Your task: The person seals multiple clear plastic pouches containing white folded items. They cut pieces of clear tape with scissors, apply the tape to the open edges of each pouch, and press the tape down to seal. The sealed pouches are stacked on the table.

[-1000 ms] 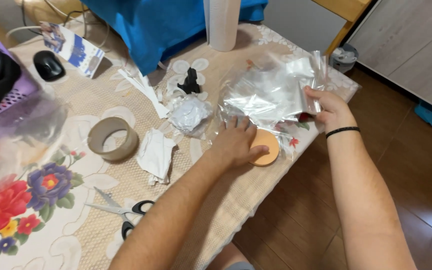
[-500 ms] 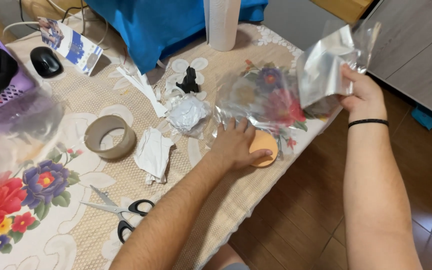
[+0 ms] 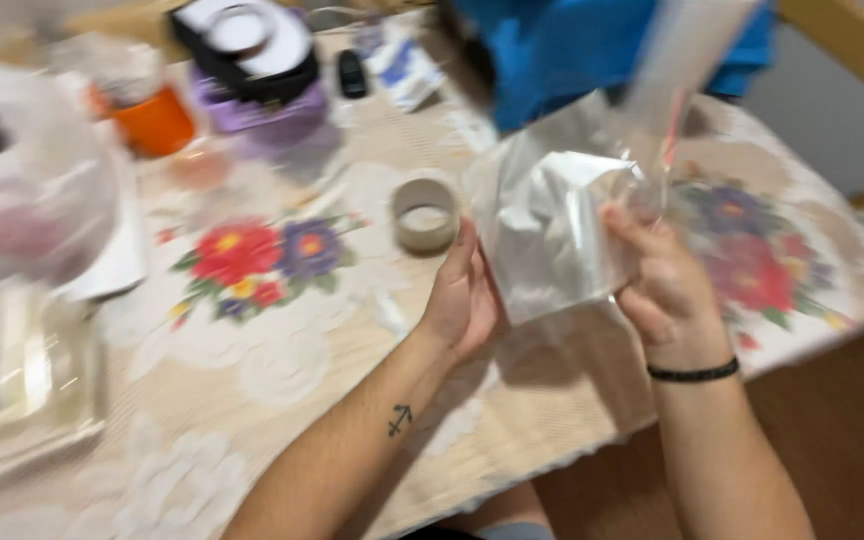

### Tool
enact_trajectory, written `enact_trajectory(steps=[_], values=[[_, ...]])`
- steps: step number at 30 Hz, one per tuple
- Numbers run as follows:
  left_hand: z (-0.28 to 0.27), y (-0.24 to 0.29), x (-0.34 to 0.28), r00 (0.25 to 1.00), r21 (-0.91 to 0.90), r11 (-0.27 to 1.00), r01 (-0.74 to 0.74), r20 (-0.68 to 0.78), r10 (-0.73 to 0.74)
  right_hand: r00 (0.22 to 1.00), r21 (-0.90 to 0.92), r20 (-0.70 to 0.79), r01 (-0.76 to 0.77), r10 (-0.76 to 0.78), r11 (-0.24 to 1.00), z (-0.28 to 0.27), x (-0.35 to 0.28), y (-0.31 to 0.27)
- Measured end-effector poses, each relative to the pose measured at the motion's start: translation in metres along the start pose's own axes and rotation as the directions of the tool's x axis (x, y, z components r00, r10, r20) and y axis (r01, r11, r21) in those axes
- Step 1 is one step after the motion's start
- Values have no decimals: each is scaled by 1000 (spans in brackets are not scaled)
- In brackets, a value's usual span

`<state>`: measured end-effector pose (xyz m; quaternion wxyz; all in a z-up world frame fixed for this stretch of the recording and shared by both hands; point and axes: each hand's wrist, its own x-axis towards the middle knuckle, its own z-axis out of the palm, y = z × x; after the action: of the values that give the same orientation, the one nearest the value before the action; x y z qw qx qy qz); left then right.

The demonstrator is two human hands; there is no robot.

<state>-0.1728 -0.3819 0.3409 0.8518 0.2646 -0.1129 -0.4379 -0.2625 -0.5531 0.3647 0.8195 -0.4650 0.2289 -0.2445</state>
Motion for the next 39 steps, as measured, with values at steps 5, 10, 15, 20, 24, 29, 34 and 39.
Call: enact_trajectory(steps=[5, 10, 15, 20, 24, 29, 34, 39], values=[[-90, 40, -72, 941, 14, 995, -95, -325, 95, 973, -215, 212, -48, 94, 975, 104, -40, 74], [-141, 78, -131, 871, 34, 969, -243, -432, 233, 934, -535, 327, 59, 142, 843, 177, -91, 88], [-110, 118, -186, 854, 44, 956, -289, -439, 279, 939, -480, 328, 71, 104, 874, 208, -112, 124], [-144, 123, -217, 750, 408, 870, -277, -474, 462, 927, -501, 289, -67, 240, 863, 241, -145, 140], [-108, 144, -244, 797, 367, 900, -236, -457, 396, 902, -452, 293, -161, 316, 877, 230, -141, 177], [-136, 138, -250, 790, 226, 971, -82, -579, 202, 851, -376, 215, -381, 480, 845, 225, -137, 200], [-149, 150, -257, 780, 217, 975, 43, -617, 103, 801, -431, 209, -440, 561, 788, 236, -151, 179], [-152, 158, -269, 777, 351, 930, 110, -614, 140, 754, -709, 455, -17, 475, 705, 184, -137, 192]])
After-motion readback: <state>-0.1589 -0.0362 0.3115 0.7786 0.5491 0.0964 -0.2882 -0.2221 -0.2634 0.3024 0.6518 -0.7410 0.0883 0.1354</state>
